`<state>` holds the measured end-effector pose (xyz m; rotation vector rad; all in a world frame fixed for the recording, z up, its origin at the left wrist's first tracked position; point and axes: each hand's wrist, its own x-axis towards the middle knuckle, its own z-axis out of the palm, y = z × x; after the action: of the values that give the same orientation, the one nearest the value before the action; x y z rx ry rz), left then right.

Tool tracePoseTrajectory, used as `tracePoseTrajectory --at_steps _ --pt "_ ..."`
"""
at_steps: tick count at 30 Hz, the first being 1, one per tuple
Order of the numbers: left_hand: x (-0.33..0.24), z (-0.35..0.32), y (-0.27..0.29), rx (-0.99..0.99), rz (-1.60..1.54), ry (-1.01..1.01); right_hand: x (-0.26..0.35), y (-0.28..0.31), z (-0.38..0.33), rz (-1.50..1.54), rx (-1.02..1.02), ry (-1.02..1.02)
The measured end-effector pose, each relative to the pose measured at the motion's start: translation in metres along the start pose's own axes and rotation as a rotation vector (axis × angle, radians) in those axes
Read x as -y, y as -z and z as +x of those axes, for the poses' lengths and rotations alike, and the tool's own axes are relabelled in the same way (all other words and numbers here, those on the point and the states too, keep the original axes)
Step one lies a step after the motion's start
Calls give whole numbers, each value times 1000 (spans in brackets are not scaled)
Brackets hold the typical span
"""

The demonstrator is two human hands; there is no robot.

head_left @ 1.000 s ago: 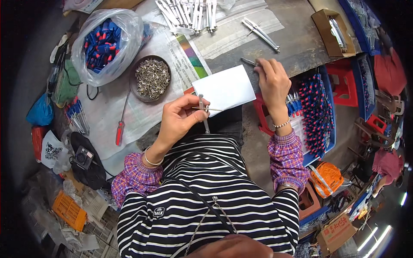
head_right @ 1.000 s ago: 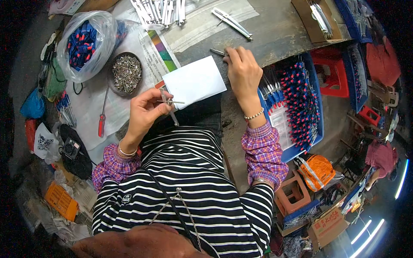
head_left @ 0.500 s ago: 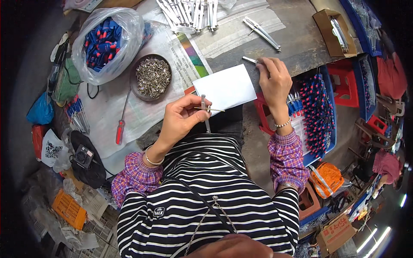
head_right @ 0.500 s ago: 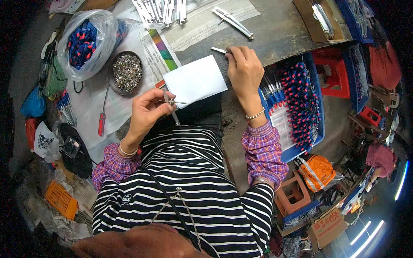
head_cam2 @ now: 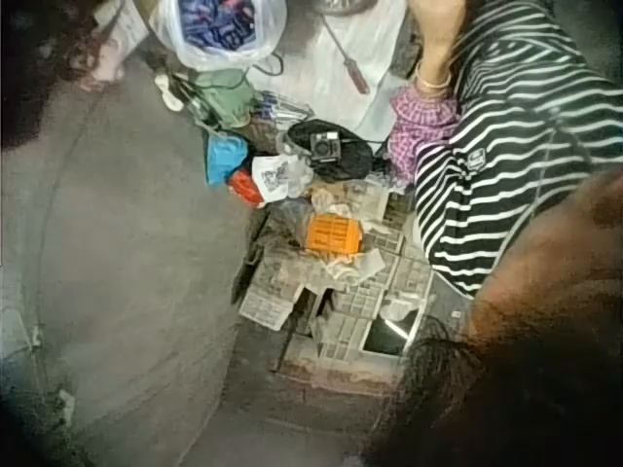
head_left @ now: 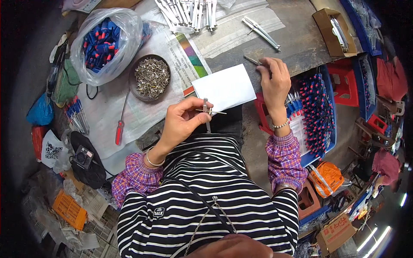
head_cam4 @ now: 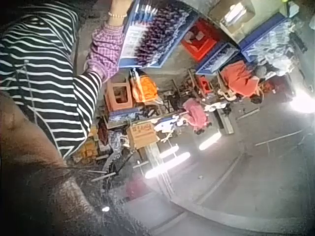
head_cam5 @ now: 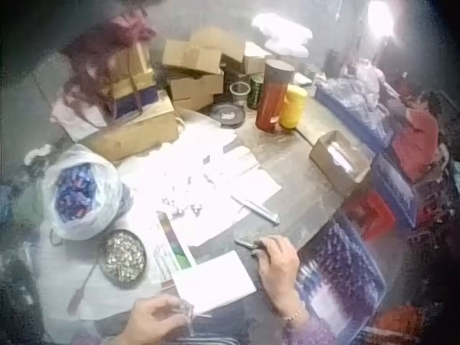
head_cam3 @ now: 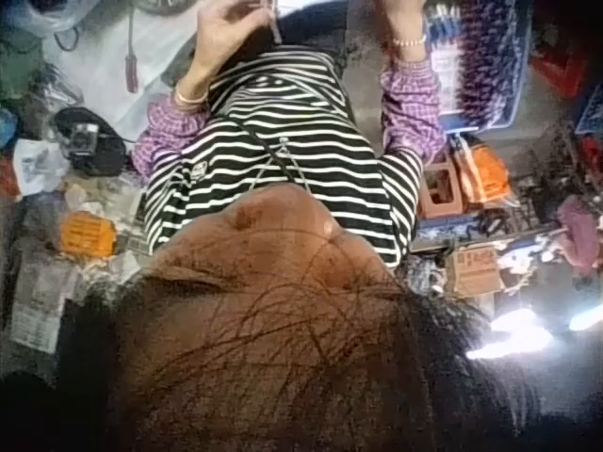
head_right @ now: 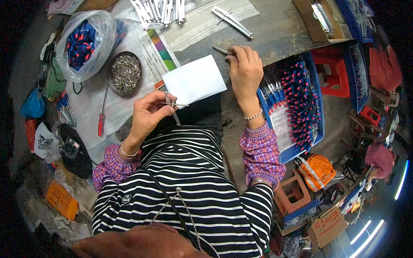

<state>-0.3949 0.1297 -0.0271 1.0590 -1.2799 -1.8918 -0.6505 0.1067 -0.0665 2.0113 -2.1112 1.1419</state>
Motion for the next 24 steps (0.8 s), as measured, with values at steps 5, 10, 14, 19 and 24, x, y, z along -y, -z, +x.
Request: tracePoseTrajectory --at_steps 5,10,14,19,24 --pt "-1 0 -1 -2 -11 15 -1 0 -4 48 11 -22" --pt "-5 2 -1 -25 -30 79 25 23 -9 218 16 -71" --pt "1 3 -2 -10 -30 29 72 48 -34 699 387 -383" --pt "-4 -2 -12 -43 -129 25 99 33 -58 959 424 -492" --pt "-2 -4 -5 12 -91 72 105 26 -69 1089 329 -596"
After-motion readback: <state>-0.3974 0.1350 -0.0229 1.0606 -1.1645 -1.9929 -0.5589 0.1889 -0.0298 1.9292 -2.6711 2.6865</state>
